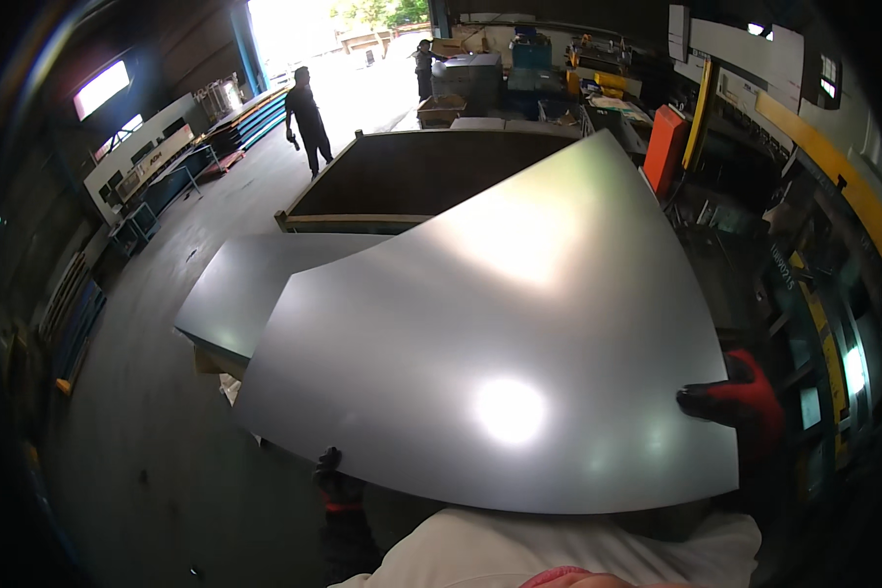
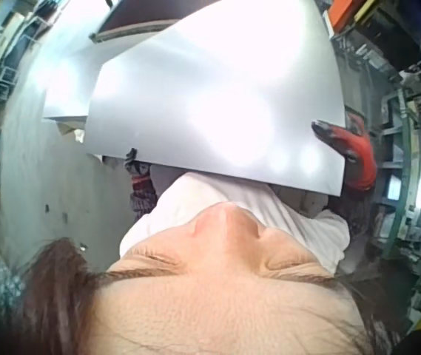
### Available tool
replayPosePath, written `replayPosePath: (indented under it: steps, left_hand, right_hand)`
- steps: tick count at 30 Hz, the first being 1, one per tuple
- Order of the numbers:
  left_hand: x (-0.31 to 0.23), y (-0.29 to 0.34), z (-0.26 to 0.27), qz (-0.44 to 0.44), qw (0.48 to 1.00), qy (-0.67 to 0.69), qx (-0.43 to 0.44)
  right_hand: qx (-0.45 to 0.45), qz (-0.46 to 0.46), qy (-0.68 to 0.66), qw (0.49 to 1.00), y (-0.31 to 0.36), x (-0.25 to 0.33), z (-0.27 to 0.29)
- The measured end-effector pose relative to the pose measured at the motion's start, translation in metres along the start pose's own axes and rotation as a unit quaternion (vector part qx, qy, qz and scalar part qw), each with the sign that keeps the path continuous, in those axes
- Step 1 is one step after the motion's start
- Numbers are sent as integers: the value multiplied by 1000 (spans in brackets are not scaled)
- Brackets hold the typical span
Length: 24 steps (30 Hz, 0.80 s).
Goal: Stamping and bending metal sheets using a large industrial press and handling scrap metal.
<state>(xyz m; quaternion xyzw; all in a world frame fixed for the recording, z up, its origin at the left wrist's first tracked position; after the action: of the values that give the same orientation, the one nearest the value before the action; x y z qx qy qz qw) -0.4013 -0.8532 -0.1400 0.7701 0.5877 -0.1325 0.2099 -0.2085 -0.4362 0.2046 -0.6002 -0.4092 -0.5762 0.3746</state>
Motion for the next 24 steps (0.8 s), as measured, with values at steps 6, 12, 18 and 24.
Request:
replayPosePath:
  steps: [6, 12, 18, 24]
  left_hand:
    - [52, 18, 16, 46, 993, -102, 47]
    - [11, 9, 18, -13, 971, -220, -90]
    - [-84, -46, 88, -166, 893, -399, -125]
    - [-127, -76, 142, -280, 702, -643, -123]
  right_hand:
    - [-101, 196, 226, 949, 55, 15, 67]
    - [-7, 280, 355, 892, 64, 23, 62]
    - [16, 31, 609, 792, 57, 12, 99]
    - [28, -134, 746, 652, 65, 0, 147]
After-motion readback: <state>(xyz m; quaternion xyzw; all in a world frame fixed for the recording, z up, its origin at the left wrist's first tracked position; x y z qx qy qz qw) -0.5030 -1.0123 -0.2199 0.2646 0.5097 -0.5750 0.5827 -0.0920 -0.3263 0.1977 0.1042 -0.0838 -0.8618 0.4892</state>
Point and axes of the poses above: each hand's wrist, its own y-axis away from the middle knuckle, its own z-axis out of the back of the hand, x = y × z, the point moved 5 cm from there along -y, towards the middle knuckle, and after that the axes turned 14 degrees about z, right-handed, at the moved point
